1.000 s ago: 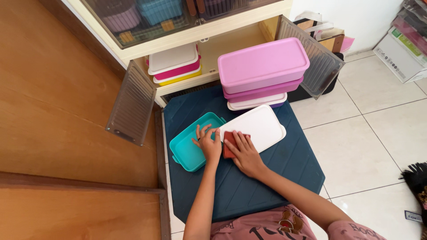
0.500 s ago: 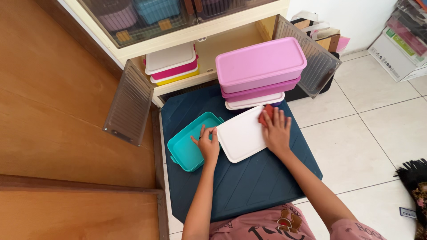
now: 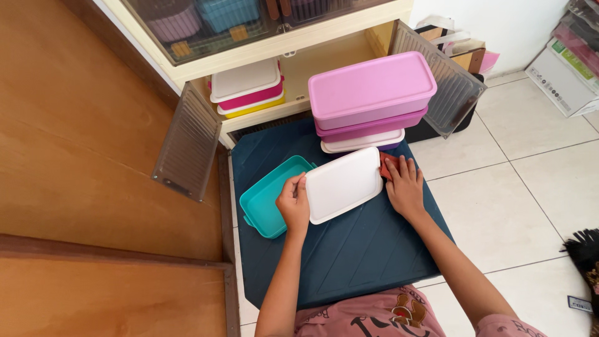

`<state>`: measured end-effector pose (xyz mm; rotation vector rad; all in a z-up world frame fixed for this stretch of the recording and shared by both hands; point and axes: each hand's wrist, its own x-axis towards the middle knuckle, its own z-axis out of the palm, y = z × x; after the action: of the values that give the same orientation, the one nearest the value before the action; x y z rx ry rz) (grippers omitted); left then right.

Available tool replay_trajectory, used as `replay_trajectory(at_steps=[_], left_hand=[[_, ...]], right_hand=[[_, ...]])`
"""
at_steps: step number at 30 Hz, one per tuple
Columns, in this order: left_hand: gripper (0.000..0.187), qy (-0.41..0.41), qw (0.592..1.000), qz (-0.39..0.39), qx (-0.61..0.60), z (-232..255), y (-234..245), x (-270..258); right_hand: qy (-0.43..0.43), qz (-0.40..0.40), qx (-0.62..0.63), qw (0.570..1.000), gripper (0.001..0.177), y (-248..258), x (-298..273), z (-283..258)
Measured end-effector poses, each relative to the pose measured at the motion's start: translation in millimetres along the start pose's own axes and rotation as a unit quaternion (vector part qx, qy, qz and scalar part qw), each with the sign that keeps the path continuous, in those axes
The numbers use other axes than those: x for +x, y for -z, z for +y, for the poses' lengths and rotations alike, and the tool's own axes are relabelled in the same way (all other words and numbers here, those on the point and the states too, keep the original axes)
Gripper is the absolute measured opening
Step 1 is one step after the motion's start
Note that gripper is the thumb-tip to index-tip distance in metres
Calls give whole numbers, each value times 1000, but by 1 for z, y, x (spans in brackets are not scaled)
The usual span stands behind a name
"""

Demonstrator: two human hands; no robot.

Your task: The person wipes plastic food-storage containers and their lids one at a time with a red cloth on a small table, then stacks the cleaned containers and places the stacks into an open cabinet shelf.

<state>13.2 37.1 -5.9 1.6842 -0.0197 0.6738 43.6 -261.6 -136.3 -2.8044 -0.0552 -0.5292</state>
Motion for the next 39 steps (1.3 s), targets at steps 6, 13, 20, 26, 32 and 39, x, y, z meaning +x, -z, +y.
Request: replay_trajectory(at_steps=[6, 13, 20, 26, 32, 39], left_hand=[[11, -38, 999, 11, 33, 29, 8, 0], [10, -77, 997, 18, 15, 56, 20, 4], [9, -188, 981, -47, -17, 72, 52, -4], [16, -293, 946, -136, -15, 68, 95, -11], [34, -183, 975, -121, -19, 34, 138, -9], [54, 19, 998, -45, -37, -8, 148, -32]], right_hand=[[-48, -146, 22, 988, 62, 9, 7, 8], [-124, -89, 310, 939, 50, 42, 20, -5], [-245, -294, 639, 667, 67, 91, 52, -38], [-229, -281, 731, 578, 41, 106, 65, -80], [-180, -302, 751, 558, 53, 96, 72, -134], [-183, -259, 723, 614, 56, 40, 85, -163]])
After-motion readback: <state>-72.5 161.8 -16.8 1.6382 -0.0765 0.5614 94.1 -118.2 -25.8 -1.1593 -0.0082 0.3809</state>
